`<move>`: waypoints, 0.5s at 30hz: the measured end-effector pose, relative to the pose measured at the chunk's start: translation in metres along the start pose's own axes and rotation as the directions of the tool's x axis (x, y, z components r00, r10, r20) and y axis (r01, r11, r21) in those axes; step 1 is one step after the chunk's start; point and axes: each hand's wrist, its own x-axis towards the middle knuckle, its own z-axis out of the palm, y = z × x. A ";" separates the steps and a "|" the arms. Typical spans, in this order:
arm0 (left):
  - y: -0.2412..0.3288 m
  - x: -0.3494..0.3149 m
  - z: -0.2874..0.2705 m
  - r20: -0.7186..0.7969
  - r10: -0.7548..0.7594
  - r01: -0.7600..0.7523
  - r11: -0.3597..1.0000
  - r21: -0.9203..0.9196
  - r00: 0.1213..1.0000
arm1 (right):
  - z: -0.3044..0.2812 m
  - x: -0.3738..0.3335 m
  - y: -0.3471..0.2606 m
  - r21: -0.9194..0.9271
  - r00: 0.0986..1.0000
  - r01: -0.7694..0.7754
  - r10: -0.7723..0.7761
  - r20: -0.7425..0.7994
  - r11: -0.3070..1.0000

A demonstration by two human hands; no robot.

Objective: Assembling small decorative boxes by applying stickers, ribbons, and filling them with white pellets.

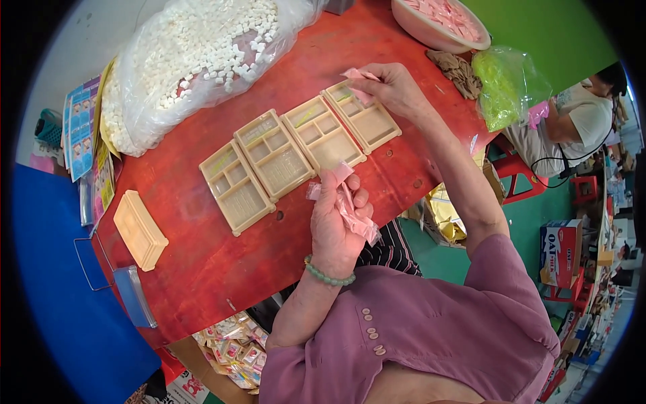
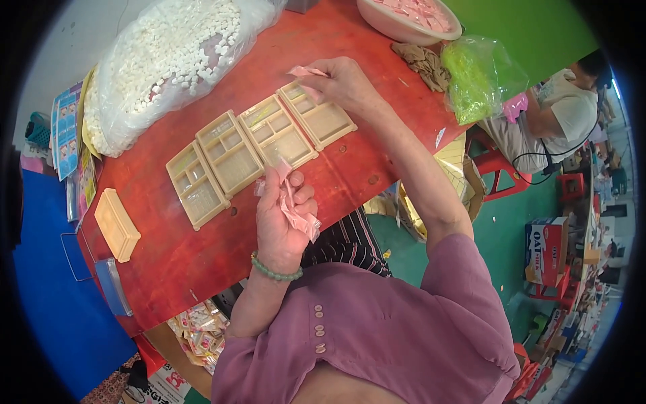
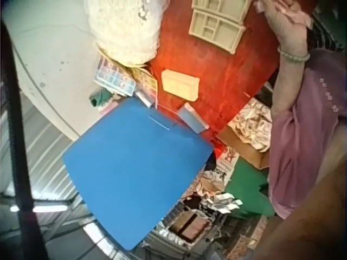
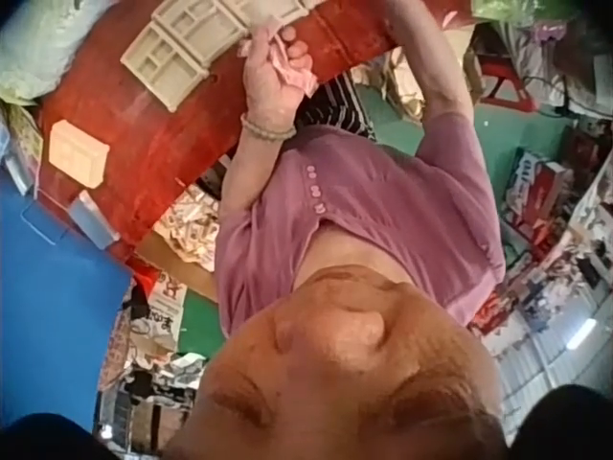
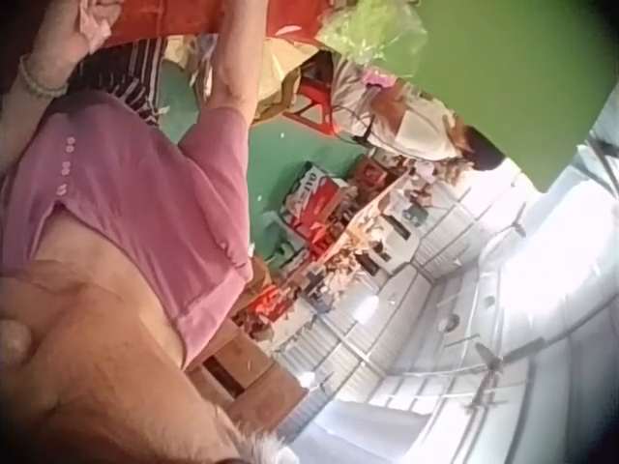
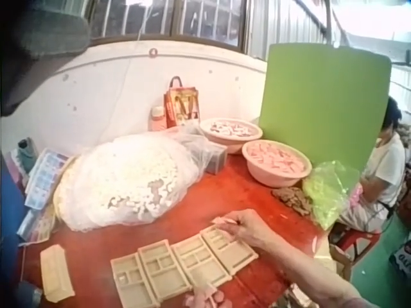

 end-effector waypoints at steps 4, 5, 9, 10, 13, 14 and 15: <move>0.006 0.002 -0.001 0.000 0.027 -0.027 1.000 0.007 1.000 | -0.007 0.023 0.004 -0.142 0.960 0.270 -0.255 0.113 0.952; 0.007 0.003 0.000 -0.006 0.023 -0.023 1.000 0.006 1.000 | -0.011 0.027 0.003 -0.217 0.922 0.374 -0.337 0.188 0.902; 0.009 0.005 -0.001 0.010 -0.001 0.001 1.000 -0.009 1.000 | -0.017 0.039 -0.001 -0.276 0.875 0.453 -0.365 0.318 0.848; 0.009 0.005 -0.001 0.006 0.002 -0.002 1.000 -0.013 1.000 | -0.017 0.040 -0.001 -0.278 0.857 0.475 -0.367 0.361 0.835; 0.009 0.006 0.000 -0.009 0.005 -0.005 1.000 0.017 1.000 | -0.015 0.042 0.002 -0.237 0.831 0.488 -0.364 0.422 0.840; 0.009 0.007 -0.001 -0.012 0.002 -0.002 1.000 0.020 1.000 | -0.014 0.043 0.004 -0.198 0.823 0.483 -0.365 0.435 0.853; 0.009 0.006 -0.002 -0.010 0.002 -0.001 1.000 0.024 1.000 | -0.013 0.042 0.003 -0.199 0.823 0.482 -0.362 0.438 0.854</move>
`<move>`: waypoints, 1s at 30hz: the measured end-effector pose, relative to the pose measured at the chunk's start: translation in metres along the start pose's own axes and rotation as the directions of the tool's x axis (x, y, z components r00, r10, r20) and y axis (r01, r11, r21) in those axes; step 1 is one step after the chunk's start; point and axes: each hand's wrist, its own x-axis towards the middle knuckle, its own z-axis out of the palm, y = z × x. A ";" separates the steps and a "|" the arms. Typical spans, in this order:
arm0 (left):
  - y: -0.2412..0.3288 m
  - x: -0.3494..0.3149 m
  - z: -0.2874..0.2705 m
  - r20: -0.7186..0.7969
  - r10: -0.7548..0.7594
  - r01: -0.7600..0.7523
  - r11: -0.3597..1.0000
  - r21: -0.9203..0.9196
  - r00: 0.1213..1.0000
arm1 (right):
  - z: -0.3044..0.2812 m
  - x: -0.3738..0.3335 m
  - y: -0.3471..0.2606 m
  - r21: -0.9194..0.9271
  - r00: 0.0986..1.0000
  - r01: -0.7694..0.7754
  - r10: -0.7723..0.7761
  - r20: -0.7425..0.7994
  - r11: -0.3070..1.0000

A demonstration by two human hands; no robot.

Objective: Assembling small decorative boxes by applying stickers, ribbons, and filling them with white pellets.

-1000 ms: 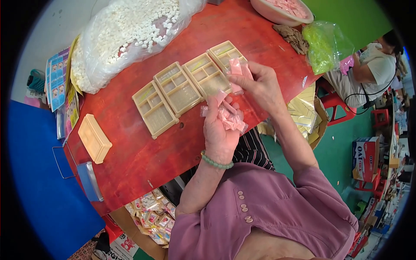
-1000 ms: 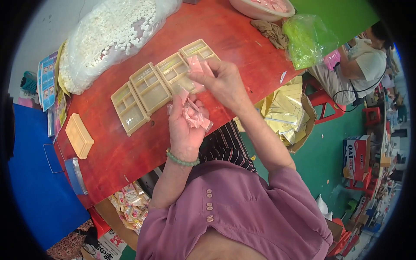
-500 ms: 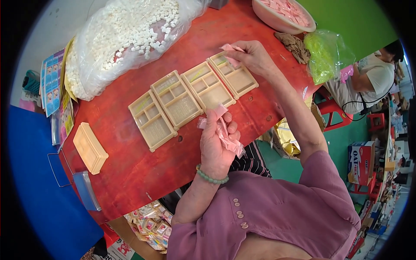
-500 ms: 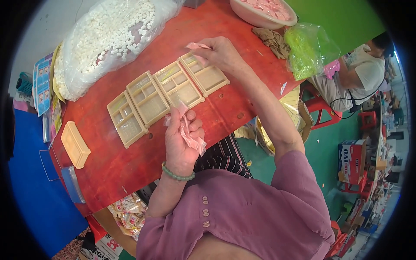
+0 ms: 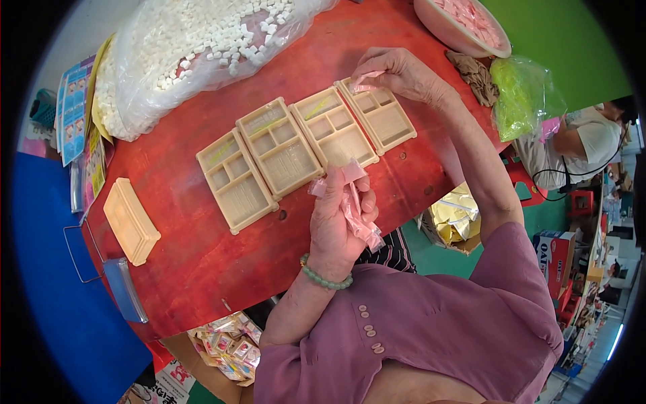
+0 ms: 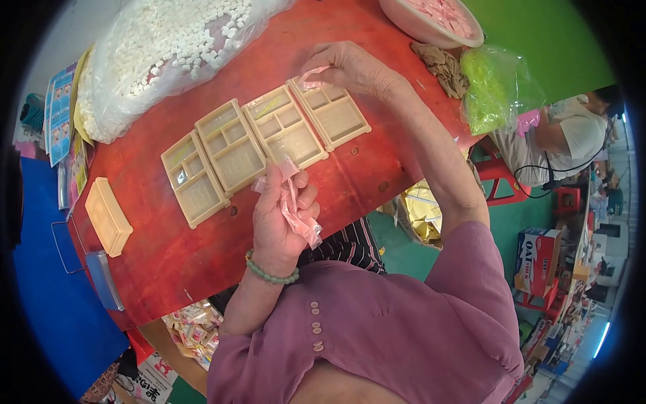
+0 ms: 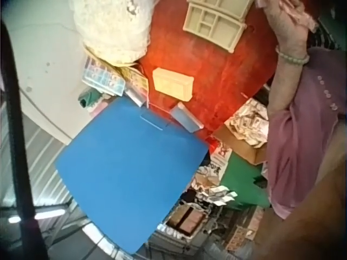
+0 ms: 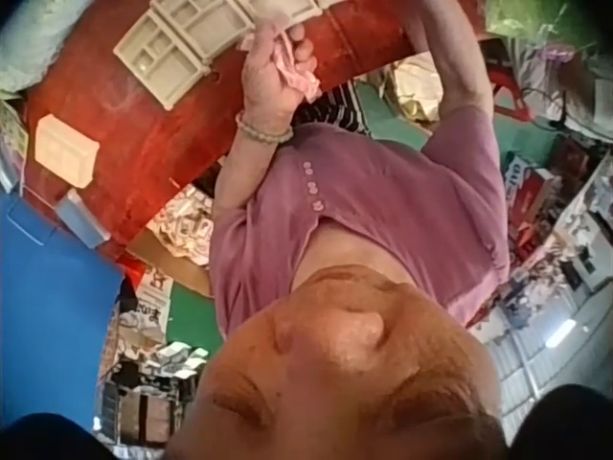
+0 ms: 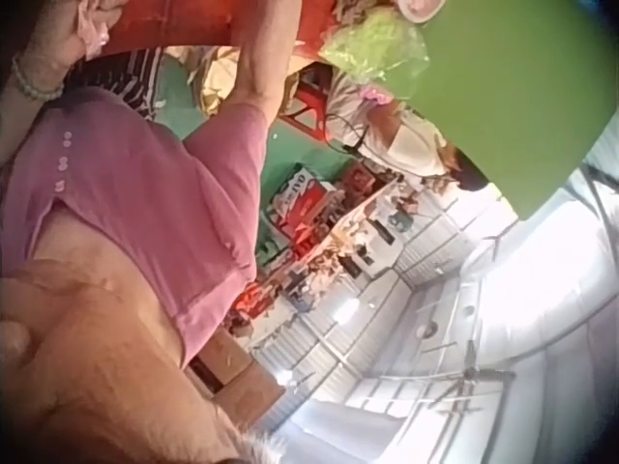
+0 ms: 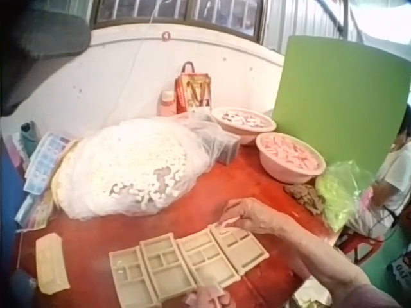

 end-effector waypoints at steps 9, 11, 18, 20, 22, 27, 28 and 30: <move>-0.001 -0.002 -0.004 0.050 0.015 -0.018 0.999 0.042 0.999 | 0.006 0.004 -0.040 0.244 0.953 -0.251 0.283 -0.107 0.937; -0.001 -0.003 -0.005 0.030 0.007 -0.009 0.999 0.043 1.000 | 0.007 0.006 -0.044 0.047 0.989 -0.137 0.139 -0.047 0.989; 0.004 -0.012 -0.004 0.034 -0.027 0.025 0.997 0.068 0.999 | 0.017 0.021 -0.044 -0.162 0.958 -0.260 0.276 0.084 0.952; 0.005 -0.011 -0.006 0.058 -0.035 0.032 0.998 0.051 0.998 | 0.017 0.025 -0.045 -0.195 0.956 -0.240 0.267 0.125 0.951; 0.006 -0.011 -0.009 0.076 -0.038 0.035 0.999 0.032 0.996 | 0.017 0.030 -0.060 -0.202 0.941 -0.263 0.296 0.161 0.944; 0.006 -0.012 -0.008 0.097 -0.033 0.032 0.999 0.008 0.995 | 0.015 0.037 -0.066 -0.297 0.904 -0.329 0.390 0.175 0.896; 0.006 -0.012 -0.007 0.100 -0.033 0.033 0.999 0.007 0.994 | 0.016 0.035 -0.057 -0.274 0.941 -0.280 0.319 0.113 0.920; 0.006 -0.013 -0.007 0.067 -0.055 0.054 0.998 0.019 0.996 | 0.018 0.035 -0.054 -0.252 0.968 -0.222 0.243 0.054 0.942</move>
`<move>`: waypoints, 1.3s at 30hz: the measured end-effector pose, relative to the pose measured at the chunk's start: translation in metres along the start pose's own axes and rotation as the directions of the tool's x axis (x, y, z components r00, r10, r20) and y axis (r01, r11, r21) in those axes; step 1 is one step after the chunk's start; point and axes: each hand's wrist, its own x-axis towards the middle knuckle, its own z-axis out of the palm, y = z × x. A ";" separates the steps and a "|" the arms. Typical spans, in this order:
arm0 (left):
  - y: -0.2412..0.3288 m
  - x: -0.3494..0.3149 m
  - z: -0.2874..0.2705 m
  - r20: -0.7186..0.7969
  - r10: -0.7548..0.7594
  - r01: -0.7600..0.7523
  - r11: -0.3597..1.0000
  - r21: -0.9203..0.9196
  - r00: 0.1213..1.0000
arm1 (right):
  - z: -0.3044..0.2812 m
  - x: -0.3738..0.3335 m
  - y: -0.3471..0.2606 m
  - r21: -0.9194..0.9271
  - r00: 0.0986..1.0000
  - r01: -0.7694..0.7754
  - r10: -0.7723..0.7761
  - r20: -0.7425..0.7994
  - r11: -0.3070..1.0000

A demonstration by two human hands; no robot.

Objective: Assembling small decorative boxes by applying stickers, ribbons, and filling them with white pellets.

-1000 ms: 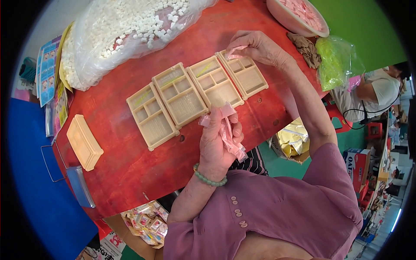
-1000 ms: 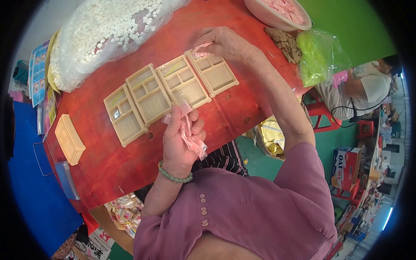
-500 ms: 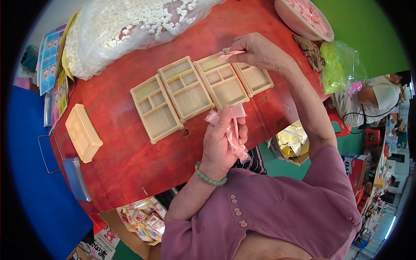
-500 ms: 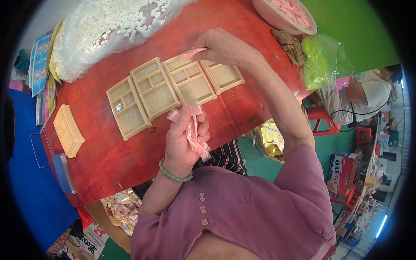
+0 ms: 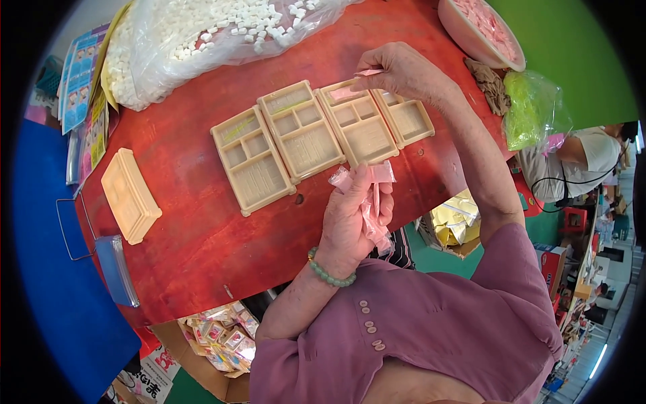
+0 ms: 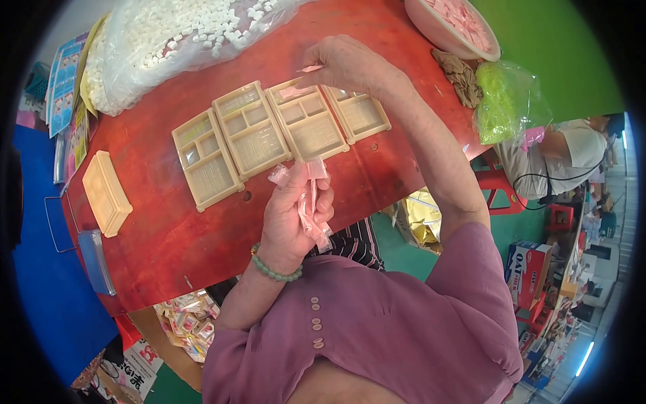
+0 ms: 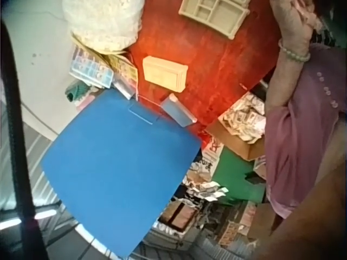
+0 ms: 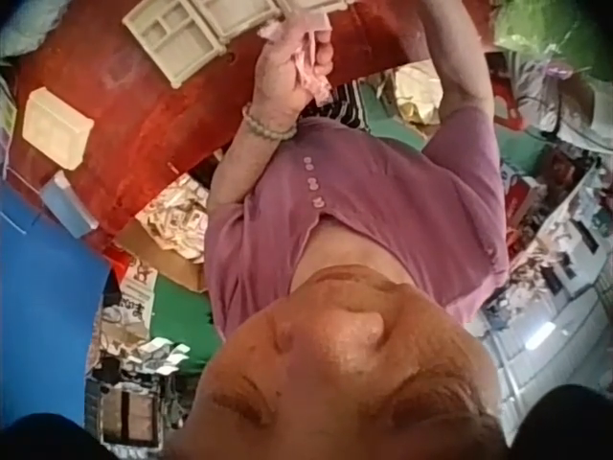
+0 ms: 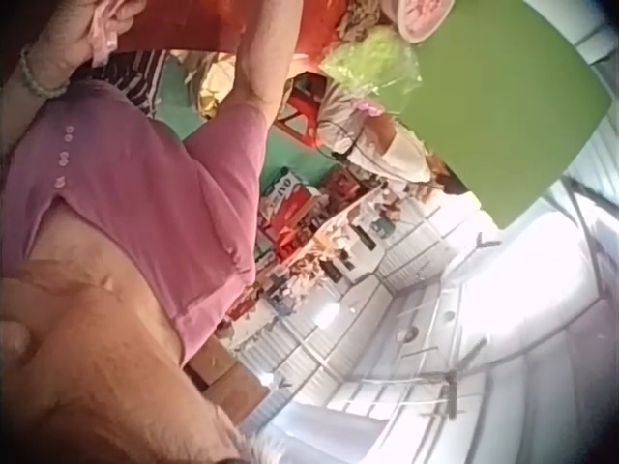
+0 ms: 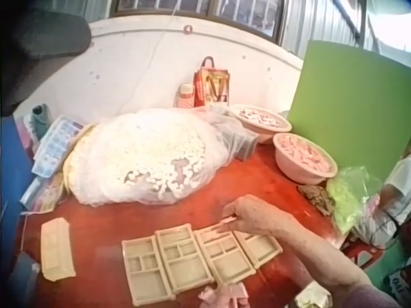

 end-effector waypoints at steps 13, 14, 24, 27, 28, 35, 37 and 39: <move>0.013 -0.024 0.003 -0.100 0.055 -0.050 0.998 0.046 0.994 | 0.062 0.027 -0.072 -0.156 0.893 0.354 -0.383 -0.238 0.922; 0.014 -0.026 0.003 -0.118 0.057 -0.051 0.998 0.048 0.991 | 0.064 0.030 -0.072 -0.155 0.892 0.359 -0.387 -0.235 0.920; 0.024 -0.036 -0.002 -0.152 0.094 -0.090 0.995 0.029 0.984 | 0.063 0.021 -0.074 -0.315 0.788 0.372 -0.476 -0.389 0.873; 0.030 -0.038 0.002 -0.198 0.140 -0.129 0.989 0.071 0.970 | 0.047 0.000 -0.085 -0.063 0.882 0.329 -0.331 -0.335 0.942; 0.032 -0.039 0.000 -0.198 0.143 -0.131 0.989 0.069 0.970 | 0.040 -0.011 -0.089 0.145 0.958 0.230 -0.197 -0.208 0.962; 0.036 -0.042 -0.004 -0.254 0.279 -0.267 0.960 0.082 0.926 | 0.029 -0.057 -0.114 0.569 0.952 0.186 -0.290 0.096 0.801; 0.035 -0.045 -0.001 -0.257 0.296 -0.284 0.955 0.085 0.920 | 0.030 -0.056 -0.117 0.526 0.958 0.196 -0.277 0.079 0.828; 0.037 -0.048 -0.001 -0.264 0.317 -0.305 0.948 0.088 0.911 | 0.032 -0.052 -0.121 0.484 0.961 0.205 -0.268 0.063 0.850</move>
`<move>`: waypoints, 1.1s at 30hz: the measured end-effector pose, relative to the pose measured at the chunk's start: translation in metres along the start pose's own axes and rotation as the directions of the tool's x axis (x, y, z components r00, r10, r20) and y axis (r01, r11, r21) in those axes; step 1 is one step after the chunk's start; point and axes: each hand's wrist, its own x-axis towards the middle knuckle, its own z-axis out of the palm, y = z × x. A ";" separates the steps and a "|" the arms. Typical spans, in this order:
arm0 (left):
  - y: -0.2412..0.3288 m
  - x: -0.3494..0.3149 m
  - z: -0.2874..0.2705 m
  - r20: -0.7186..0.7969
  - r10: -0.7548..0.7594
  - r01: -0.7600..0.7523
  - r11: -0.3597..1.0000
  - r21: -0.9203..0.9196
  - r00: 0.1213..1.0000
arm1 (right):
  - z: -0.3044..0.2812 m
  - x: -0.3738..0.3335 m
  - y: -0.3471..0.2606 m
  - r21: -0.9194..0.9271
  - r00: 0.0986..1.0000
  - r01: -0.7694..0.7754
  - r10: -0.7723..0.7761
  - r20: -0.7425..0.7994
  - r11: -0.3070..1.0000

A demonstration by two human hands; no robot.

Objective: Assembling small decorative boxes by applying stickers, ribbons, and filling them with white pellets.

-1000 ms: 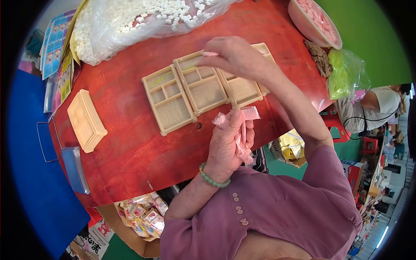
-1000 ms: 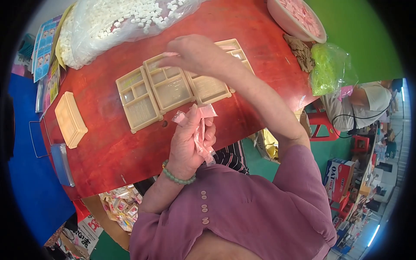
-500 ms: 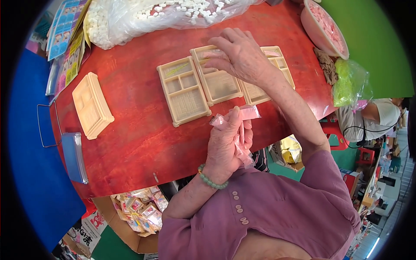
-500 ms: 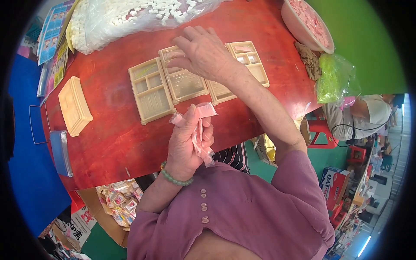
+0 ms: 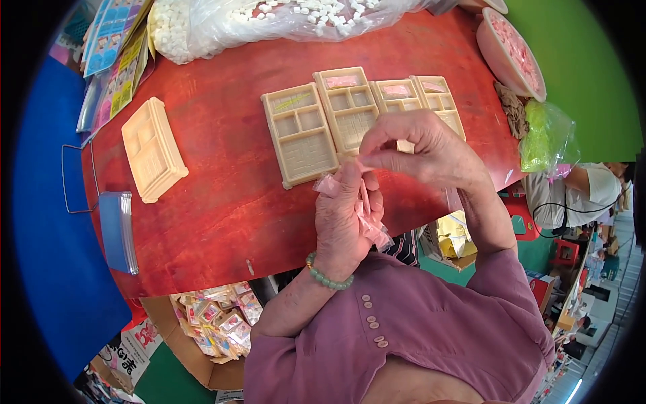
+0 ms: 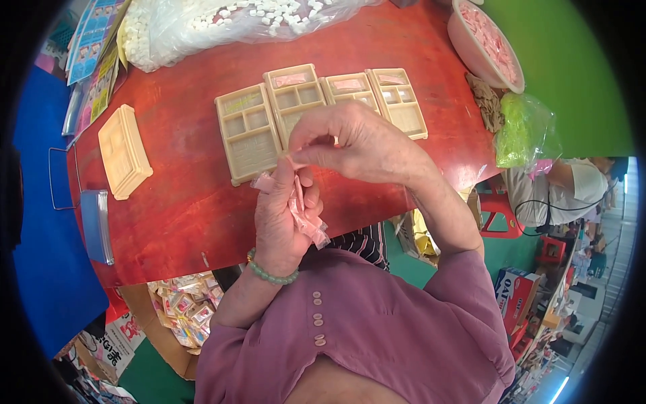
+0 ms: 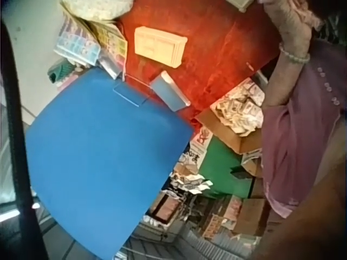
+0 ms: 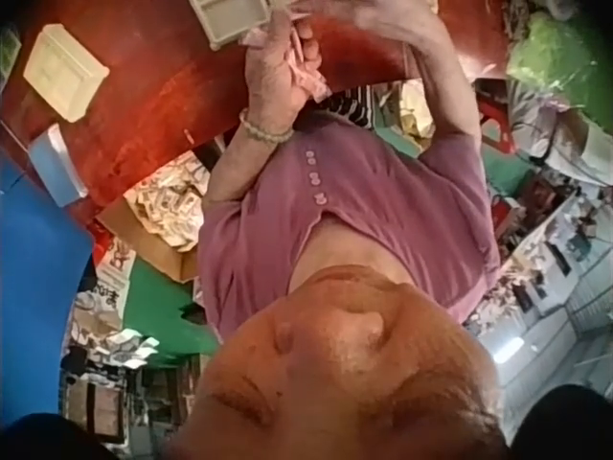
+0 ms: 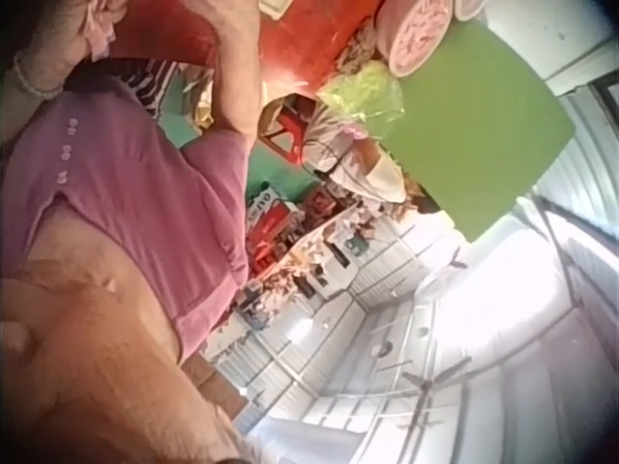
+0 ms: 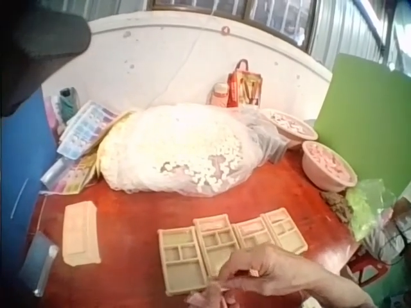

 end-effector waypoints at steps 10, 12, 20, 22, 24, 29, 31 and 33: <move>0.009 -0.005 -0.011 0.079 -0.116 0.114 0.993 0.024 0.990 | 0.033 0.085 0.030 -0.109 0.941 -0.005 -0.032 -0.338 0.994; 0.011 -0.004 -0.014 0.090 -0.136 0.135 0.991 0.019 0.987 | 0.038 0.093 0.031 -0.165 0.933 0.002 -0.061 -0.355 0.986; 0.017 0.001 -0.018 0.204 -0.169 0.163 0.986 0.045 0.964 | 0.037 0.098 0.042 -0.480 0.857 0.107 -0.326 -0.400 0.871; 0.018 0.002 -0.014 0.182 -0.179 0.167 0.983 0.077 0.967 | 0.024 0.077 0.021 -0.259 0.939 0.037 -0.122 -0.321 0.965; 0.016 0.003 -0.005 0.135 -0.182 0.164 0.977 0.139 0.974 | 0.019 0.048 0.014 -0.159 0.954 0.050 -0.094 -0.286 0.986; 0.021 0.017 0.012 0.197 -0.146 0.120 0.983 0.137 0.970 | 0.017 -0.020 0.029 -0.147 0.905 0.147 -0.193 -0.380 0.978; 0.013 0.028 0.030 0.204 -0.167 0.139 0.980 0.145 0.965 | 0.018 -0.050 0.048 0.070 0.814 -0.045 0.078 -0.576 0.996; 0.002 0.046 0.053 0.177 -0.207 0.183 0.973 0.142 0.962 | 0.022 -0.073 0.062 0.132 0.732 -0.086 0.152 -0.664 0.988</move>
